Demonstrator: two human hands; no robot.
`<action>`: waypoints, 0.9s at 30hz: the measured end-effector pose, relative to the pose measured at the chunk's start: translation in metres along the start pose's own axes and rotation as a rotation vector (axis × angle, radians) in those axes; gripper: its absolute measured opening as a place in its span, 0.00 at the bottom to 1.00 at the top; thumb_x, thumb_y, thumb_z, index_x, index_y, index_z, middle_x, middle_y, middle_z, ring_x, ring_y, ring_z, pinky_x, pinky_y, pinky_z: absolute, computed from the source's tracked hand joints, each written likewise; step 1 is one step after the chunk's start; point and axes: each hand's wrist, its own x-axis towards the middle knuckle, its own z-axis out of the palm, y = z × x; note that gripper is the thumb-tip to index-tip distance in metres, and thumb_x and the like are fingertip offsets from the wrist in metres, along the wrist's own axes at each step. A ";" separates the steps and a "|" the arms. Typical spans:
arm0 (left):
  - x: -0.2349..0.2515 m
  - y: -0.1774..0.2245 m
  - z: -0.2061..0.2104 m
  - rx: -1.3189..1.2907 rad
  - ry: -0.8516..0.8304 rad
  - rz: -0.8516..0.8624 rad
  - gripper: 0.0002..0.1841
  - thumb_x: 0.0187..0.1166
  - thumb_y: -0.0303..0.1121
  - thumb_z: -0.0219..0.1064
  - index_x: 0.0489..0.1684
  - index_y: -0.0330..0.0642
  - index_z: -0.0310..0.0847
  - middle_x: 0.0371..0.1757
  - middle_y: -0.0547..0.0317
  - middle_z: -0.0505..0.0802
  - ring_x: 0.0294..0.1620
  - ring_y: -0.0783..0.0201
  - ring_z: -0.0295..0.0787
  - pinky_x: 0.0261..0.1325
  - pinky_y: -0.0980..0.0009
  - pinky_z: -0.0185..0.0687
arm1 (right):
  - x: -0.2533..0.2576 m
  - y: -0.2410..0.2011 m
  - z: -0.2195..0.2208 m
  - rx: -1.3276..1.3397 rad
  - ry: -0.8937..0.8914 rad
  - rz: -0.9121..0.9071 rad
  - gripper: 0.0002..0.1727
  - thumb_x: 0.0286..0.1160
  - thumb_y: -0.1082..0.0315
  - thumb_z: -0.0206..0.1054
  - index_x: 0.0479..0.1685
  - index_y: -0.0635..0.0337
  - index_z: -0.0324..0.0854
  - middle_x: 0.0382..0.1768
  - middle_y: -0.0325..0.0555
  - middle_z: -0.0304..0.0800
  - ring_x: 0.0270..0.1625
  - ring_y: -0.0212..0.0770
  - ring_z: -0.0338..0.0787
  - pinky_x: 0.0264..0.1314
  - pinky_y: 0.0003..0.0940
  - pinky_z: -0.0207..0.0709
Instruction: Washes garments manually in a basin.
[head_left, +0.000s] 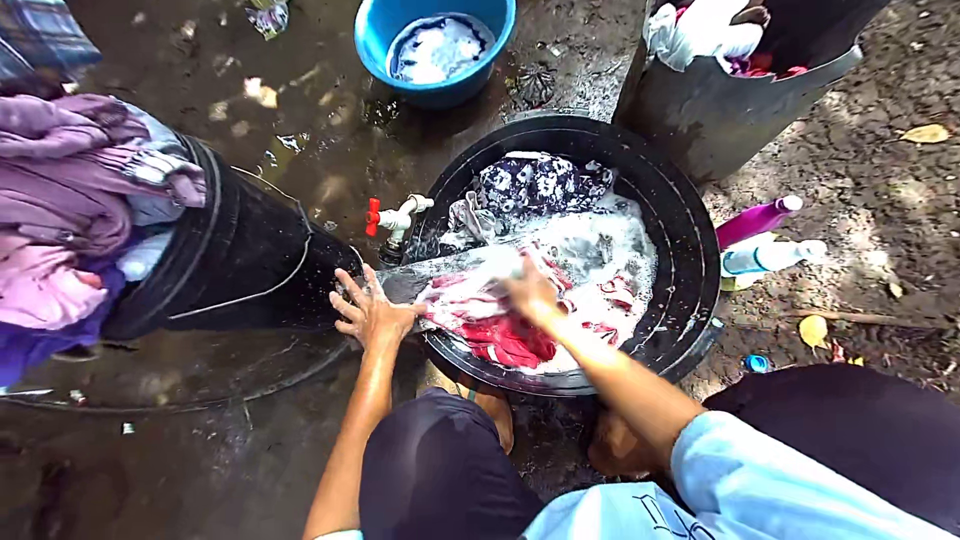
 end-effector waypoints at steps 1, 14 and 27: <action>0.001 -0.001 0.003 -0.009 0.011 0.007 0.67 0.52 0.56 0.89 0.98 0.55 0.44 0.97 0.45 0.28 0.94 0.24 0.24 0.75 0.15 0.44 | 0.017 0.028 -0.020 -0.044 0.071 0.085 0.40 0.81 0.41 0.67 0.80 0.64 0.69 0.55 0.74 0.89 0.59 0.75 0.89 0.58 0.77 0.78; 0.000 -0.005 0.011 -0.029 0.068 0.036 0.59 0.51 0.54 0.90 0.93 0.62 0.60 0.99 0.52 0.38 0.94 0.28 0.31 0.74 0.18 0.48 | 0.001 0.042 -0.012 -0.074 0.024 0.088 0.42 0.78 0.37 0.67 0.78 0.65 0.73 0.55 0.73 0.90 0.60 0.74 0.89 0.60 0.78 0.77; -0.003 0.000 0.006 -0.047 0.043 0.024 0.57 0.54 0.53 0.89 0.93 0.62 0.58 0.99 0.54 0.36 0.95 0.29 0.28 0.76 0.19 0.45 | 0.009 -0.047 0.002 -0.023 -0.146 0.038 0.39 0.80 0.41 0.67 0.76 0.66 0.73 0.56 0.71 0.90 0.60 0.71 0.90 0.60 0.75 0.79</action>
